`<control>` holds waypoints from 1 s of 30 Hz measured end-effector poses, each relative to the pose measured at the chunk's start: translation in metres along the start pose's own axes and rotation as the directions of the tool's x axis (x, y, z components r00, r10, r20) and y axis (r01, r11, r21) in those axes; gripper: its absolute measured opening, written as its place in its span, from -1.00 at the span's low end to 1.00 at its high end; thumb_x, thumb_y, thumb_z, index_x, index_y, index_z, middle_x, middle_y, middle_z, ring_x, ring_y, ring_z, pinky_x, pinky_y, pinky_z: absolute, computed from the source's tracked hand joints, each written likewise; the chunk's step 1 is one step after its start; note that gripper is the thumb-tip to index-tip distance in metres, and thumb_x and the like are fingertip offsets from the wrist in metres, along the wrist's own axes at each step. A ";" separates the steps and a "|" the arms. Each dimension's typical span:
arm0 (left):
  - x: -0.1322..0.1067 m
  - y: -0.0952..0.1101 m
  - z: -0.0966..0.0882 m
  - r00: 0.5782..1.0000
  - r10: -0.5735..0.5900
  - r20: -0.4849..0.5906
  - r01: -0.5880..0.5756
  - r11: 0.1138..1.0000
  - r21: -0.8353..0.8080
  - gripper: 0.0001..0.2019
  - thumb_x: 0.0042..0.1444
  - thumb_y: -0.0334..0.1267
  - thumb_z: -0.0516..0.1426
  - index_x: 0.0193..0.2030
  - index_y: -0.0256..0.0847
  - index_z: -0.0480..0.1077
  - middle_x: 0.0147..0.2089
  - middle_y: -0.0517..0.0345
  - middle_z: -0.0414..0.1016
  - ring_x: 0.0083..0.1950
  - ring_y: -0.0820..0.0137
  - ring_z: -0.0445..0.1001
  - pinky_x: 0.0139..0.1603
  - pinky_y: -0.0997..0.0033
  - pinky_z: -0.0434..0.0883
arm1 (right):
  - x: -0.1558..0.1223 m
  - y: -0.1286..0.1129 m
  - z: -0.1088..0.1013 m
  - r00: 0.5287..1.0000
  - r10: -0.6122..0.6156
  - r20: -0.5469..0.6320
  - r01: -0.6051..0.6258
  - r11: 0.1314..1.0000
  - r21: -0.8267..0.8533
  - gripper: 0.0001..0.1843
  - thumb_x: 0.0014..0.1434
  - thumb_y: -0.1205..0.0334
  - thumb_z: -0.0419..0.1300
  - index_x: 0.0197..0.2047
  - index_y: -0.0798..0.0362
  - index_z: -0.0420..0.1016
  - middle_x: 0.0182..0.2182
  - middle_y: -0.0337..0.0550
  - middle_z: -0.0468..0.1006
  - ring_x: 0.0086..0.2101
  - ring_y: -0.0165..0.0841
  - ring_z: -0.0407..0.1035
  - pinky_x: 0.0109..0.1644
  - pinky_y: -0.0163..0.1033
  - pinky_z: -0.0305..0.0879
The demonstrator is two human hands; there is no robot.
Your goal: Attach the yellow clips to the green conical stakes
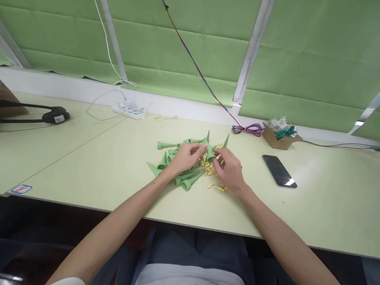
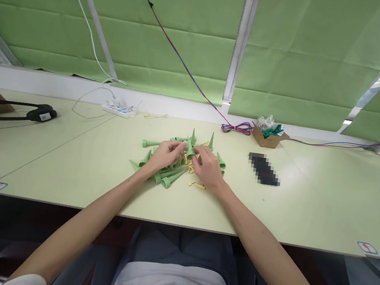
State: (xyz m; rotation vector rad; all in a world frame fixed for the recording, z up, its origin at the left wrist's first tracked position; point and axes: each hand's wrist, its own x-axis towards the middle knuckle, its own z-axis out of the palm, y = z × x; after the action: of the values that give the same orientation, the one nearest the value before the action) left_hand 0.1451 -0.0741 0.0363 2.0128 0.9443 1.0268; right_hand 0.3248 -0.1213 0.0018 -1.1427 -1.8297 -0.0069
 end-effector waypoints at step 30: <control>-0.002 0.005 -0.002 0.965 -0.187 0.183 0.234 0.932 -0.277 -0.68 0.05 -0.02 0.28 -0.33 -0.20 0.32 -0.64 0.31 0.23 -0.69 0.58 0.12 -0.66 0.51 0.01 | 0.003 0.003 -0.003 0.979 0.072 0.192 -0.116 0.967 0.228 -0.72 0.19 0.11 0.26 -0.07 0.04 0.41 -0.17 -0.09 0.56 -0.44 -0.41 0.39 -0.34 -0.27 0.34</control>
State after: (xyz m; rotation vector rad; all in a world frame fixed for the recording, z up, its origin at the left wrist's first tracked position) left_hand 0.1443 -0.0782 0.0403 1.6746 0.8471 0.8271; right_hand 0.3286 -0.1190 0.0047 -1.0859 -1.8743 0.3750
